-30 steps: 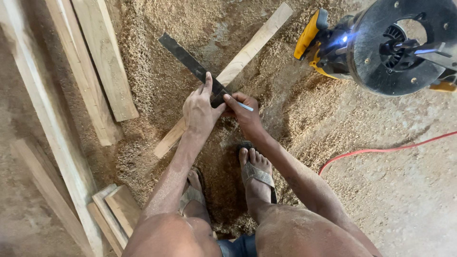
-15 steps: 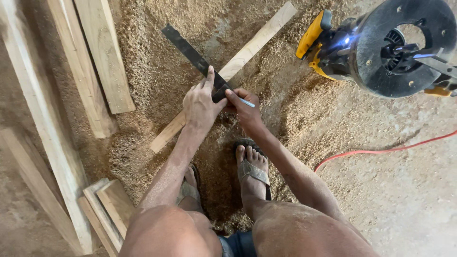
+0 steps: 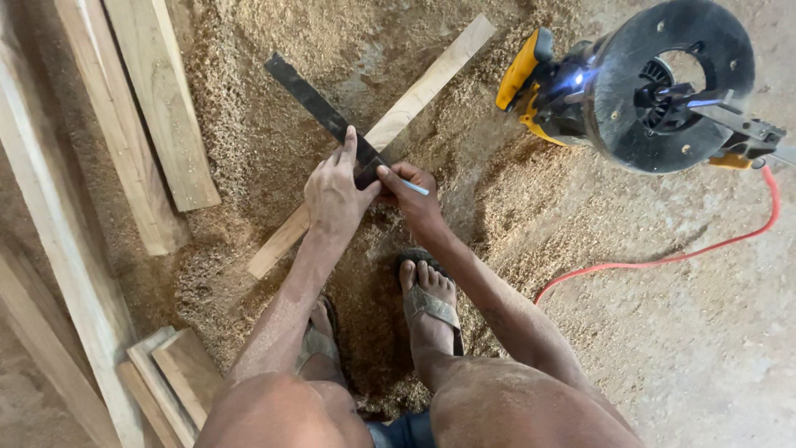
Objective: The person kneels on a sawdust-covered floor and marks wooden sticks and planks. They hold an L-square against each piece and draw pencil lines along it, working through a stack of pieces one at a time and repositioning the square to mark additional lines.
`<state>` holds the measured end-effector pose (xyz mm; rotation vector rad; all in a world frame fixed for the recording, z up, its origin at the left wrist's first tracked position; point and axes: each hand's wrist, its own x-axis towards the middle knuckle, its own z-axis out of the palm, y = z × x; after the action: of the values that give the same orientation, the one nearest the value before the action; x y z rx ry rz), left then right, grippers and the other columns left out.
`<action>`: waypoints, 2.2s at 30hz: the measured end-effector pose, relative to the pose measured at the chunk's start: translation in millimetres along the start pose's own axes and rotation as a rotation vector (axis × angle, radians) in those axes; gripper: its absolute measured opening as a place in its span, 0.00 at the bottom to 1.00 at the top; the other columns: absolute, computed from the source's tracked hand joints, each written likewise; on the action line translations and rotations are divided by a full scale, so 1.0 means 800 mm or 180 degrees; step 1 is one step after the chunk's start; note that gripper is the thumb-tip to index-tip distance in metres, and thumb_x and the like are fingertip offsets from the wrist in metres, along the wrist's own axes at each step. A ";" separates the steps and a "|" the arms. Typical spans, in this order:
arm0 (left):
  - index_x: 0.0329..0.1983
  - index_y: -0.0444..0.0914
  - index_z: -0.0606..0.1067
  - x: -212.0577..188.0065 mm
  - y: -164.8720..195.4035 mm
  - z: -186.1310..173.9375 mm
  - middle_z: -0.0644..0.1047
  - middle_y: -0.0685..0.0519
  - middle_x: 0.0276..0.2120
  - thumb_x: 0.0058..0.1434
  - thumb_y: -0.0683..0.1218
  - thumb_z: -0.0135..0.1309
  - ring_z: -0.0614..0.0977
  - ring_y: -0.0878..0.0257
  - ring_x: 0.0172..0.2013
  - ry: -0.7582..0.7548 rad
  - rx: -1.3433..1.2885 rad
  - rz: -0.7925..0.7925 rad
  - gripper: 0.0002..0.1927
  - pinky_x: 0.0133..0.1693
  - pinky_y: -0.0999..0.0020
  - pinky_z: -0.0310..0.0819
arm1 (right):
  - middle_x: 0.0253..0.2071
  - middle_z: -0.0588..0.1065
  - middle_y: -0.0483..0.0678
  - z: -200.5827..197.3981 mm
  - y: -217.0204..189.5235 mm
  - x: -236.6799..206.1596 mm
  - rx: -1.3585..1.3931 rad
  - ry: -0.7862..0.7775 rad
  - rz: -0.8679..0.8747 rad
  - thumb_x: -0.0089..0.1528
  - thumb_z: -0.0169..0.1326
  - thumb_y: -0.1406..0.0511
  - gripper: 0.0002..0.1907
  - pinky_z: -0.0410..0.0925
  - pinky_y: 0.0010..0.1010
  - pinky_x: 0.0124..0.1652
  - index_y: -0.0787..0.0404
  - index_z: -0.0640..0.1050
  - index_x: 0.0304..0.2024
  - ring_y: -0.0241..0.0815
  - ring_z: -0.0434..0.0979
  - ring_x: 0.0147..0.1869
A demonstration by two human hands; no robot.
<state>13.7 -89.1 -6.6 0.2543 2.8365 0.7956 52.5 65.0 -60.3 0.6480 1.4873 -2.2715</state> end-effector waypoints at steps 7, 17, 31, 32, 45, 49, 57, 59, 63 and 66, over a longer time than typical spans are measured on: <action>0.74 0.33 0.60 0.001 0.005 -0.003 0.78 0.40 0.54 0.46 0.49 0.75 0.81 0.45 0.49 -0.0017 -0.0002 -0.0082 0.54 0.50 0.53 0.76 | 0.32 0.79 0.45 -0.003 0.009 0.005 0.0127 -0.0097 -0.0005 0.69 0.56 0.61 0.13 0.78 0.29 0.39 0.63 0.78 0.34 0.34 0.80 0.34; 0.73 0.32 0.60 -0.001 0.007 -0.005 0.78 0.39 0.56 0.46 0.48 0.74 0.80 0.45 0.51 0.0010 0.0041 -0.0053 0.53 0.52 0.54 0.76 | 0.32 0.80 0.46 -0.004 0.012 0.005 0.0174 -0.0121 0.0041 0.68 0.56 0.60 0.13 0.78 0.30 0.40 0.63 0.78 0.34 0.34 0.80 0.34; 0.74 0.32 0.58 0.003 0.011 0.001 0.79 0.41 0.53 0.47 0.59 0.71 0.82 0.50 0.44 -0.0123 0.0309 -0.0255 0.56 0.48 0.56 0.77 | 0.40 0.81 0.51 -0.033 -0.081 -0.034 -0.1295 -0.0016 -0.0974 0.70 0.41 0.64 0.13 0.80 0.30 0.39 0.60 0.77 0.48 0.39 0.83 0.40; 0.73 0.31 0.58 0.004 0.013 0.001 0.80 0.41 0.52 0.48 0.59 0.71 0.82 0.50 0.44 -0.0118 0.0349 -0.0229 0.56 0.47 0.56 0.77 | 0.42 0.81 0.52 -0.035 -0.090 -0.032 -0.1140 -0.0226 -0.1003 0.69 0.43 0.66 0.11 0.80 0.30 0.43 0.60 0.76 0.48 0.39 0.84 0.43; 0.73 0.29 0.57 0.019 0.030 -0.006 0.80 0.43 0.41 0.51 0.56 0.71 0.82 0.49 0.42 -0.0637 0.0812 -0.0415 0.54 0.44 0.55 0.77 | 0.37 0.84 0.51 -0.002 -0.098 0.040 -0.2049 -0.0253 -0.1009 0.65 0.57 0.68 0.08 0.80 0.26 0.40 0.65 0.81 0.45 0.36 0.86 0.39; 0.73 0.28 0.57 0.019 0.029 -0.006 0.80 0.43 0.41 0.51 0.57 0.71 0.82 0.50 0.42 -0.0621 0.0823 -0.0398 0.54 0.44 0.54 0.77 | 0.38 0.84 0.49 0.005 -0.098 0.035 -0.2475 -0.0181 -0.1052 0.65 0.59 0.67 0.07 0.79 0.26 0.39 0.63 0.82 0.43 0.35 0.85 0.39; 0.75 0.30 0.56 0.019 0.029 -0.003 0.80 0.43 0.42 0.51 0.59 0.70 0.82 0.53 0.41 -0.0822 0.0833 -0.0524 0.56 0.44 0.58 0.78 | 0.37 0.82 0.47 0.007 -0.100 0.033 -0.2421 -0.0201 -0.0940 0.65 0.58 0.67 0.05 0.81 0.23 0.36 0.62 0.82 0.41 0.32 0.84 0.35; 0.74 0.29 0.56 0.019 0.029 -0.002 0.80 0.43 0.41 0.50 0.58 0.71 0.82 0.53 0.41 -0.0763 0.0844 -0.0512 0.56 0.43 0.58 0.78 | 0.34 0.81 0.49 -0.001 -0.105 0.025 -0.2669 -0.0258 -0.0798 0.66 0.58 0.68 0.04 0.74 0.27 0.29 0.63 0.82 0.40 0.36 0.80 0.30; 0.74 0.28 0.56 0.019 0.028 -0.003 0.80 0.42 0.41 0.50 0.58 0.71 0.82 0.53 0.40 -0.0742 0.0836 -0.0459 0.57 0.42 0.58 0.78 | 0.32 0.82 0.48 -0.020 -0.116 0.011 -0.2617 -0.0402 -0.1170 0.65 0.58 0.69 0.04 0.76 0.21 0.31 0.64 0.82 0.40 0.31 0.83 0.34; 0.72 0.28 0.57 0.017 0.027 -0.005 0.80 0.43 0.40 0.51 0.57 0.70 0.82 0.51 0.40 -0.0618 0.0797 -0.0346 0.55 0.44 0.55 0.77 | 0.33 0.81 0.49 -0.016 -0.113 0.017 -0.1795 -0.0387 -0.1136 0.68 0.55 0.69 0.05 0.75 0.23 0.31 0.64 0.81 0.40 0.32 0.81 0.32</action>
<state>1.8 -69.7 6.5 0.1975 2.7331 0.3711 -3.3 111.7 -2.9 0.0811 2.1817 -1.9147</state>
